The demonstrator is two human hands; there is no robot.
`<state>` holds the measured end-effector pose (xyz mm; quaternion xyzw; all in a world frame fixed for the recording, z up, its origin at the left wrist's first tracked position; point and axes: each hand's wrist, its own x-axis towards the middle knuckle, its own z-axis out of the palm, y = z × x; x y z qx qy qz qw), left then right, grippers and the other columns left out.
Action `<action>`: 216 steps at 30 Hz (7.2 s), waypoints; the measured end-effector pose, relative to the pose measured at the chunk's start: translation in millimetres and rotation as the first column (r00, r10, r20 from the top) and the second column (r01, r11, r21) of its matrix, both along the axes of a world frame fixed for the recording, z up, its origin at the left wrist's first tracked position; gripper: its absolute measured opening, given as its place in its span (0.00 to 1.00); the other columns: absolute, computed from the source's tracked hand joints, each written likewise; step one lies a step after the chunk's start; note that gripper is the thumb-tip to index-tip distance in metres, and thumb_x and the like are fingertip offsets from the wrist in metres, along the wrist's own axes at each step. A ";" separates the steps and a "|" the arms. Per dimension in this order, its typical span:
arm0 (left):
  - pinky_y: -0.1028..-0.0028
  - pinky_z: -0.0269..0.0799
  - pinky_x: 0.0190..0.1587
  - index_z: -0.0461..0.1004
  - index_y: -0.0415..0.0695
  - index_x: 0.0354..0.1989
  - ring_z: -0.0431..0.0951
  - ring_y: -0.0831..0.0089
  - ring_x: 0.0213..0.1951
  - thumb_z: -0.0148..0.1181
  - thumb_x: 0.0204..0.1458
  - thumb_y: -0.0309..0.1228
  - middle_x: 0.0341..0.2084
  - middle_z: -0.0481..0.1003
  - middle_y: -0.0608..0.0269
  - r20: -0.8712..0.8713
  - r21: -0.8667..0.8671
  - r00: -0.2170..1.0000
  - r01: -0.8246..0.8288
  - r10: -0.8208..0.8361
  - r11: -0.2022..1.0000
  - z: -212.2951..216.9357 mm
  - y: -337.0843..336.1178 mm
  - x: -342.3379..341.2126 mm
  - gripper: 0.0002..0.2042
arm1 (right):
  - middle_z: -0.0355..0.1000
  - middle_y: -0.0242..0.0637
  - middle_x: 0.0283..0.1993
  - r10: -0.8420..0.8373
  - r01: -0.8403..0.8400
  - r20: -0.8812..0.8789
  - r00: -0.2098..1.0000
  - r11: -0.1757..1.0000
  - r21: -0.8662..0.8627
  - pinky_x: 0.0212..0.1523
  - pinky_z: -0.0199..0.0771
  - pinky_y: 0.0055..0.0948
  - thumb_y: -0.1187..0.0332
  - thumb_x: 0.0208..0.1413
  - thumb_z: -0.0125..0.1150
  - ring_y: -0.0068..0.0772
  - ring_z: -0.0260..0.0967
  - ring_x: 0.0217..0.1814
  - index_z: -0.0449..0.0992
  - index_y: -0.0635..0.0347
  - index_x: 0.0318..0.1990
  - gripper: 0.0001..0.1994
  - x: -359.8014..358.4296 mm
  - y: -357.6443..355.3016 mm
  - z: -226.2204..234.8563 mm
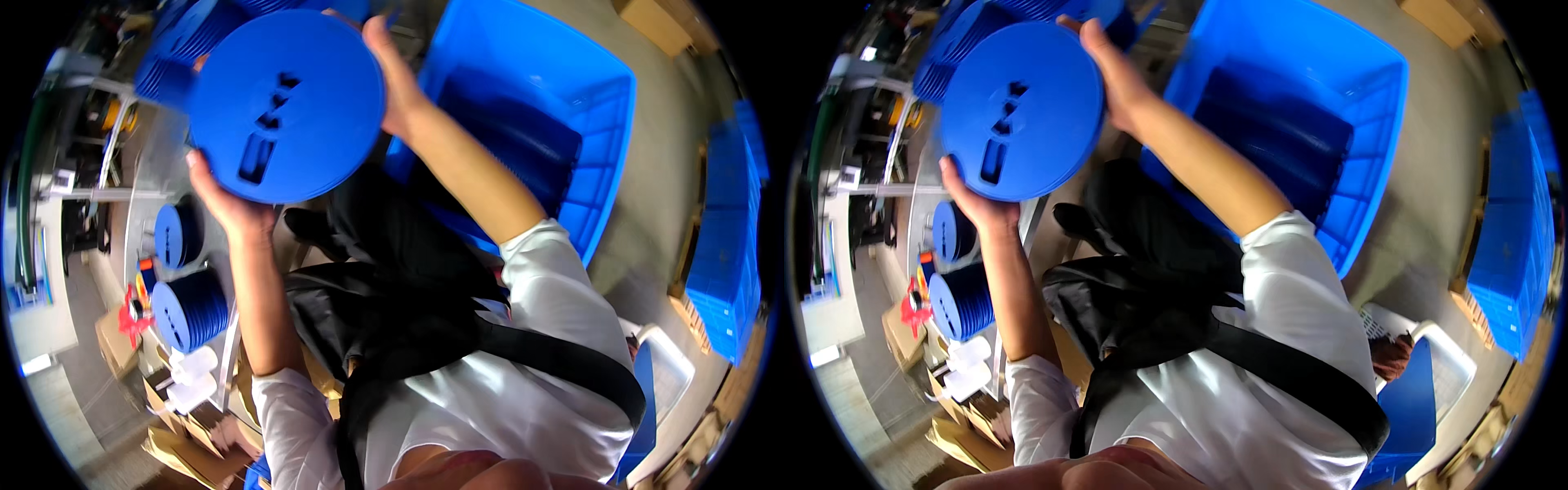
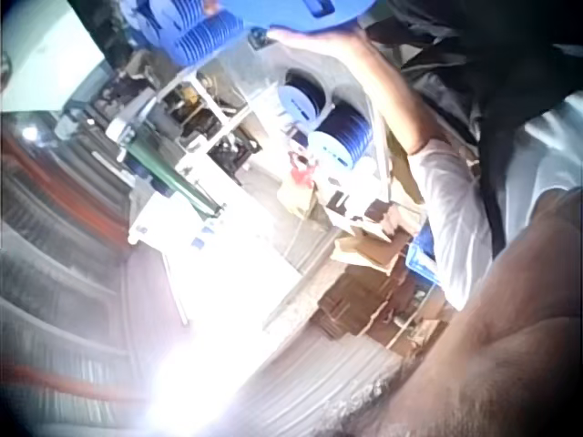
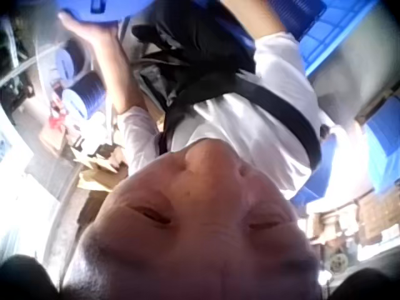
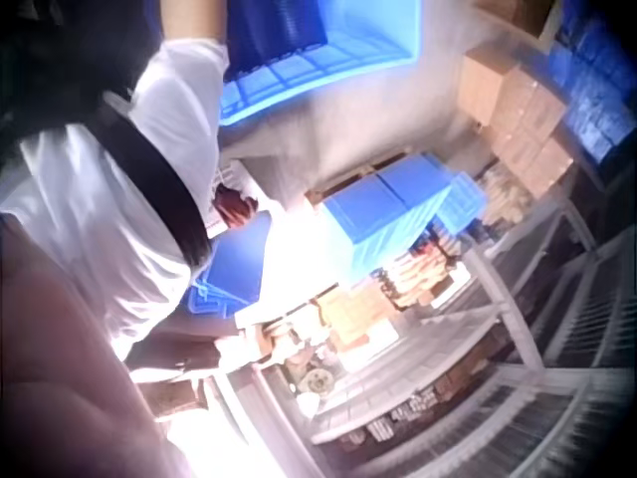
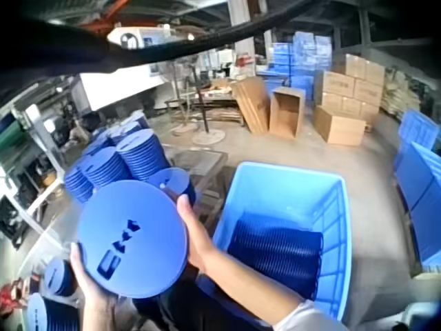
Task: The person takes blue plastic reels from a bin, wipes each one with a cloth, and stacks the cleaned reels on a table.
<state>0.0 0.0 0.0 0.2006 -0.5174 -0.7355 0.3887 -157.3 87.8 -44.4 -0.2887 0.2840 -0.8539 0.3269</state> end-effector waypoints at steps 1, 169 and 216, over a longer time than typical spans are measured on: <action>0.58 0.54 0.63 0.53 0.45 0.65 0.59 0.57 0.62 0.37 0.56 0.56 0.61 0.59 0.56 0.028 0.076 0.999 0.043 -0.046 0.996 -6.4 6.9 -20.1 0.34 | 0.61 0.37 0.61 -0.079 0.078 0.033 0.996 0.996 0.045 0.62 0.57 0.33 0.37 0.59 0.36 0.31 0.56 0.64 0.60 0.50 0.63 0.33 -13.0 24.3 -2.8; 0.70 0.67 0.49 0.67 0.43 0.49 0.73 0.69 0.44 0.51 0.57 0.43 0.42 0.74 0.60 0.230 0.585 0.730 0.424 -0.643 0.691 -194.5 136.9 -187.3 0.18 | 0.43 0.49 0.70 0.112 0.440 -0.623 0.774 -0.803 0.402 0.69 0.40 0.47 0.43 0.53 0.52 0.47 0.39 0.72 0.36 0.50 0.70 0.44 -171.5 314.7 -328.6; 0.53 0.64 0.49 0.69 0.44 0.50 0.73 0.57 0.44 0.57 0.50 0.43 0.39 0.73 0.54 0.933 -0.303 0.278 0.949 -0.227 -0.084 -223.4 213.0 -161.8 0.21 | 0.59 0.38 0.65 0.244 0.867 -0.854 0.460 -0.332 0.372 0.53 0.68 0.40 0.58 0.45 0.56 0.44 0.67 0.55 0.74 0.60 0.24 0.13 -304.1 94.5 -223.4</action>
